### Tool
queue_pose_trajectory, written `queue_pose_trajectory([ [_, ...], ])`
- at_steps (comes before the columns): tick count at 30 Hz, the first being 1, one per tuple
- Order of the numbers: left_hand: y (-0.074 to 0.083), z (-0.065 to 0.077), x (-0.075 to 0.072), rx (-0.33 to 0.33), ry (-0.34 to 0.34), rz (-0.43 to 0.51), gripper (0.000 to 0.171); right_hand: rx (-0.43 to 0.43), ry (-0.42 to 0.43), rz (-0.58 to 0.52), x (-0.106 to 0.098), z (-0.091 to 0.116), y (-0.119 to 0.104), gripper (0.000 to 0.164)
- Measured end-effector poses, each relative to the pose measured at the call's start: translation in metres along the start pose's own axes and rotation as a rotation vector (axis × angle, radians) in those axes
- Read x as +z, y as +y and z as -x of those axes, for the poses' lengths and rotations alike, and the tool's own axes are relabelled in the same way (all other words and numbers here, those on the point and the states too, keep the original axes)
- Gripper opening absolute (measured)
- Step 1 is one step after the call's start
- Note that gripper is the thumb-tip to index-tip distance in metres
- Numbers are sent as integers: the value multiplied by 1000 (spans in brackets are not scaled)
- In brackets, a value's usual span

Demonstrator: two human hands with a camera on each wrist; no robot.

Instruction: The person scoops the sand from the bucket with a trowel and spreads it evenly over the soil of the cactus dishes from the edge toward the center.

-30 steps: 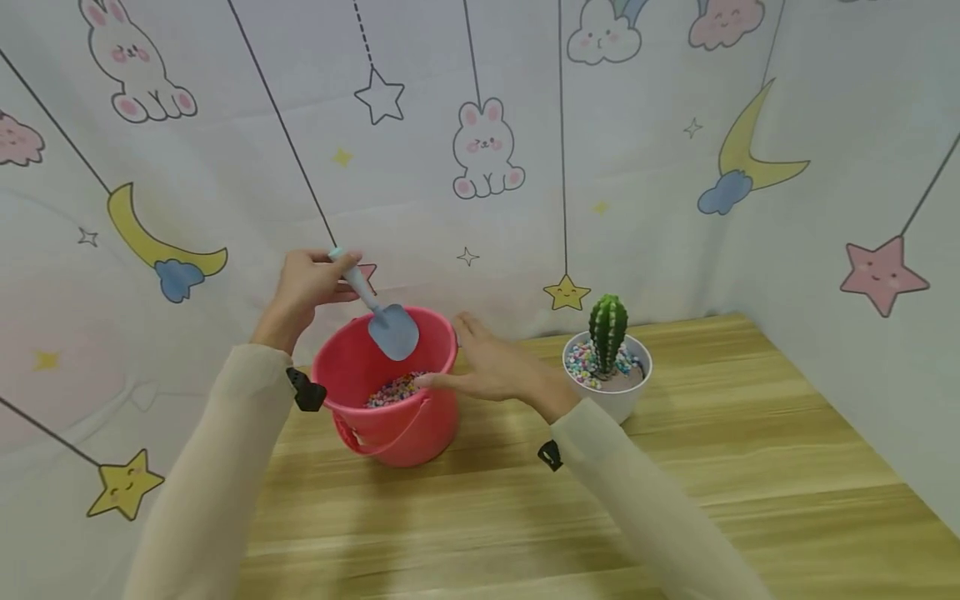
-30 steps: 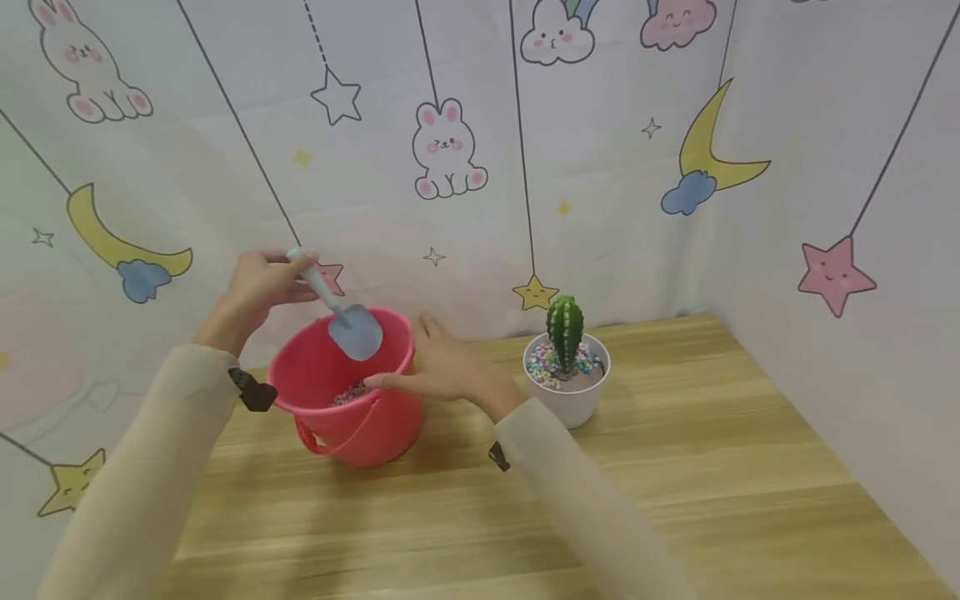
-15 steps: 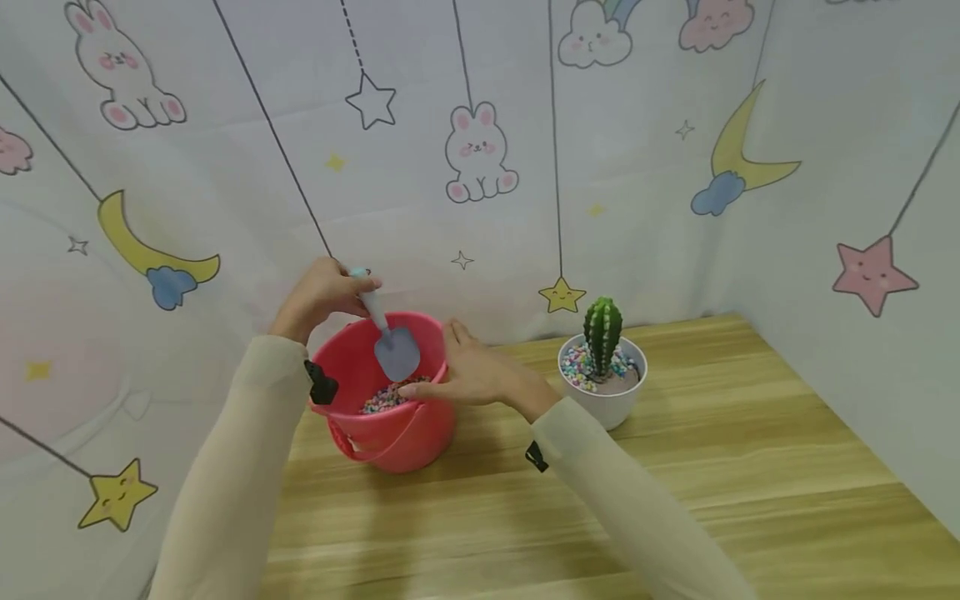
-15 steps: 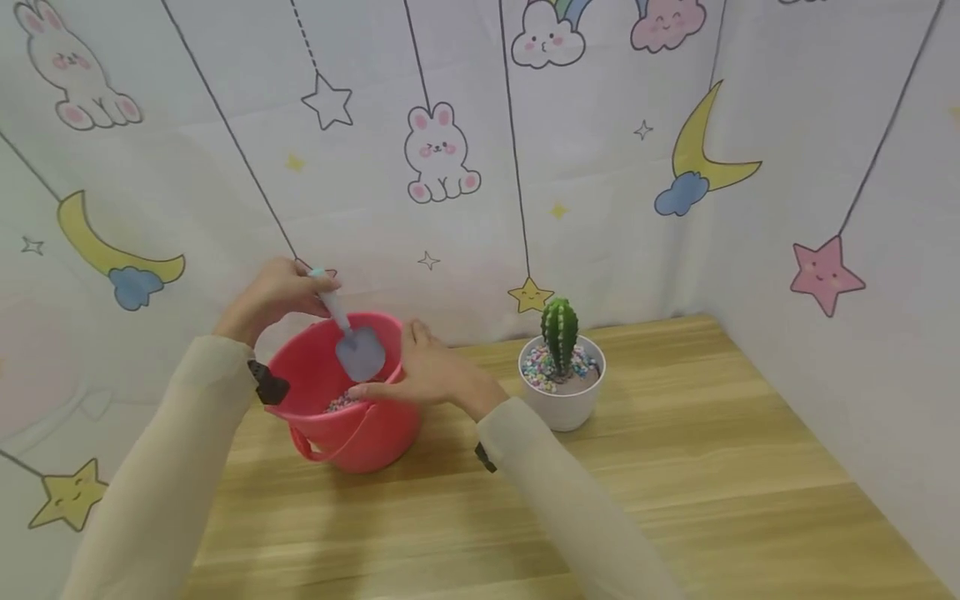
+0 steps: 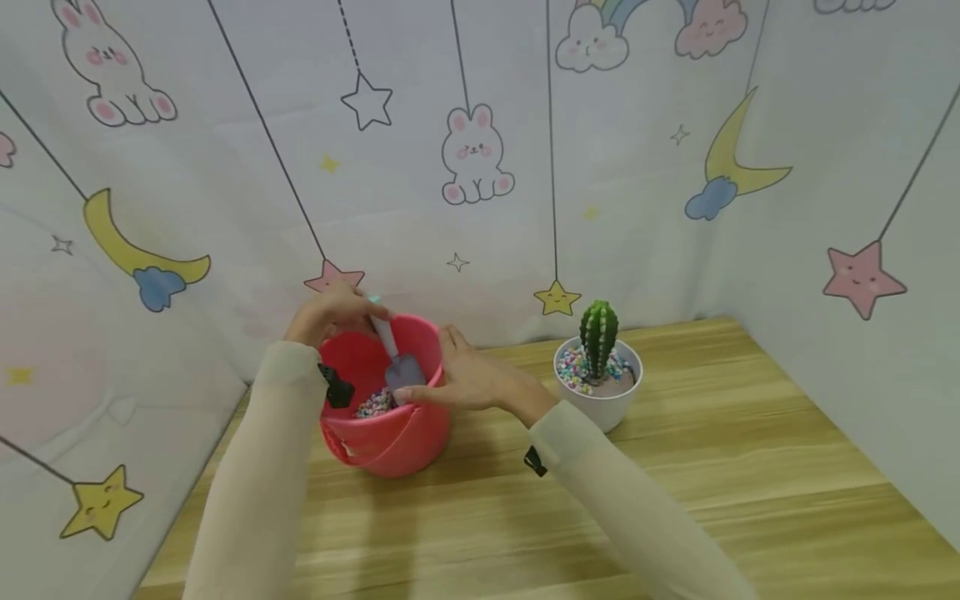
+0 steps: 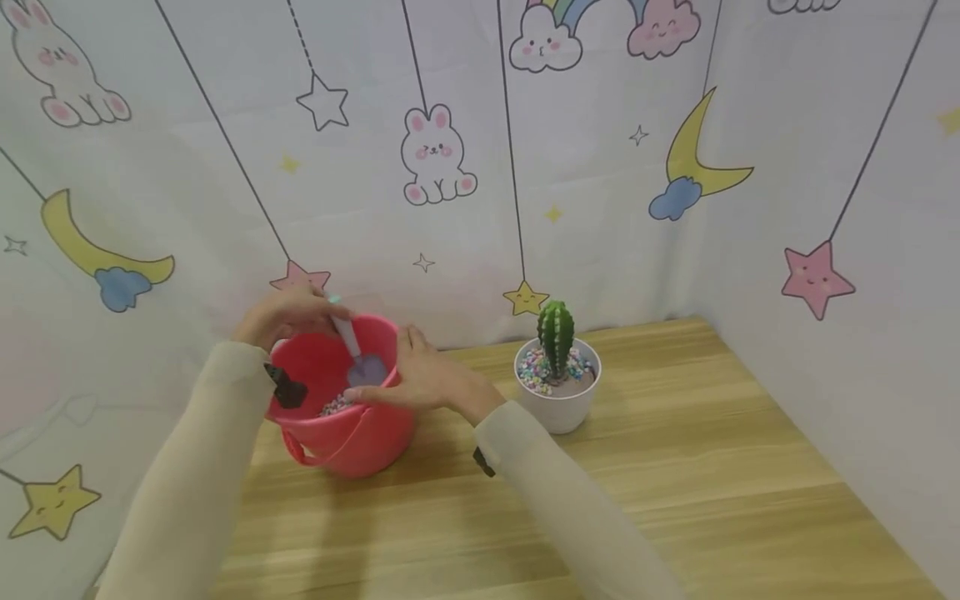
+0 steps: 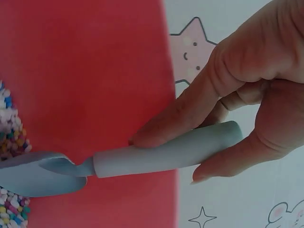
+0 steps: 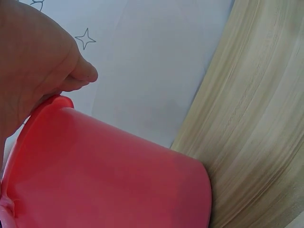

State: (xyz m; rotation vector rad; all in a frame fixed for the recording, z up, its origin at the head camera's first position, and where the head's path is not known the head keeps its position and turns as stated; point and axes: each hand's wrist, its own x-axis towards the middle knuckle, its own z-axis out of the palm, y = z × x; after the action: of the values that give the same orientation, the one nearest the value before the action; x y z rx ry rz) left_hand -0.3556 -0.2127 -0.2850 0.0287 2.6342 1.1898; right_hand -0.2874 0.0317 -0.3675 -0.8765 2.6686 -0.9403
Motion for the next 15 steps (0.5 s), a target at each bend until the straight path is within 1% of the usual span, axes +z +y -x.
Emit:
queue_pose_trajectory([
  [6,-6,-6,1,3,-27,9,34,-3,-8,-53,0,0,1,115],
  [10,-6,-8,3,-3,-34,48,33,8,-13,-69,0,1,0,114],
  [13,-6,-7,5,-23,-23,50,33,9,-17,-69,1,0,0,114],
  [15,-5,-6,6,-33,-12,27,34,7,-18,-67,2,-1,-1,114],
])
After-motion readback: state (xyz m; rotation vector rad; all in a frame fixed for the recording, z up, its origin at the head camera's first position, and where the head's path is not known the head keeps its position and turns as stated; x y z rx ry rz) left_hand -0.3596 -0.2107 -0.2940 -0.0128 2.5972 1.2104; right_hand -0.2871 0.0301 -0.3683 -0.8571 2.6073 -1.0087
